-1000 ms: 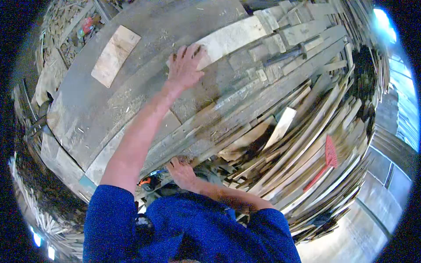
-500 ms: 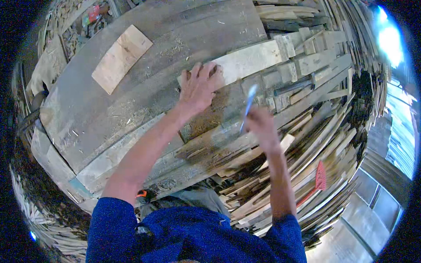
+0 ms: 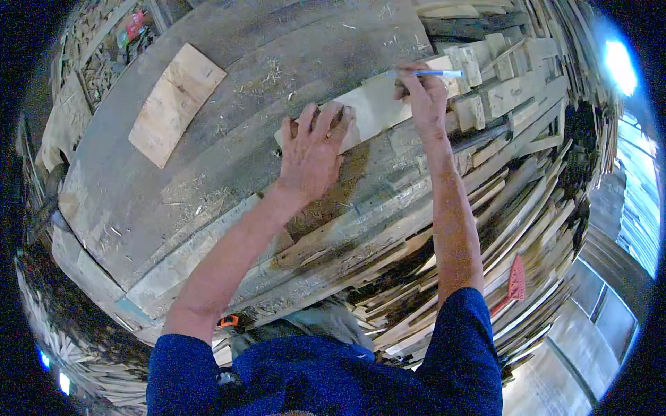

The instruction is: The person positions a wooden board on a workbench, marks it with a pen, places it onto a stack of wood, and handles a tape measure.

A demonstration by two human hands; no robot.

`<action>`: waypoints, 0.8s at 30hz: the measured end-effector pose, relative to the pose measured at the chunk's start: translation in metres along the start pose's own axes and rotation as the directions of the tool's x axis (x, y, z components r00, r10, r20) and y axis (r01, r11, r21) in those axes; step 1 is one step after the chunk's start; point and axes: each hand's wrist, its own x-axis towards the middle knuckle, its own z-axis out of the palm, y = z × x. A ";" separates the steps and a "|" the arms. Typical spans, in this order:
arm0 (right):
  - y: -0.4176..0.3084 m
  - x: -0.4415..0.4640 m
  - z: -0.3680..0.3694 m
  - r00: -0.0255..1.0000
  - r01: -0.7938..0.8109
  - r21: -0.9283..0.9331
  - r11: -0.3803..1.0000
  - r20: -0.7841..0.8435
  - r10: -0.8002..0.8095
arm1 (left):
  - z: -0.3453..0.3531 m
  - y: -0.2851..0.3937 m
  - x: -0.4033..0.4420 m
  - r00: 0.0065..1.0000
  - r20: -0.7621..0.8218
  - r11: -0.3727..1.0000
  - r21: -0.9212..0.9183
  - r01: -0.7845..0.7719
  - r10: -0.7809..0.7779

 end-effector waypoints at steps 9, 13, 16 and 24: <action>0.011 -0.004 0.004 0.999 0.009 -0.046 0.999 -0.049 -0.012 | 0.007 0.000 0.005 0.999 -0.038 1.000 -0.006 -0.007 0.007; 0.026 0.001 0.001 0.988 0.155 -0.140 0.978 0.018 -0.154 | 0.005 0.000 0.008 1.000 -0.017 1.000 -0.014 -0.007 0.007; 0.036 0.001 -0.006 0.978 0.209 -0.199 0.957 0.039 -0.205 | 0.005 0.003 0.010 1.000 -0.005 1.000 0.004 0.007 -0.007; 0.029 0.014 -0.016 0.979 0.183 -0.171 0.968 0.126 -0.163 | 0.003 0.005 0.015 0.997 0.076 0.998 0.063 0.021 -0.026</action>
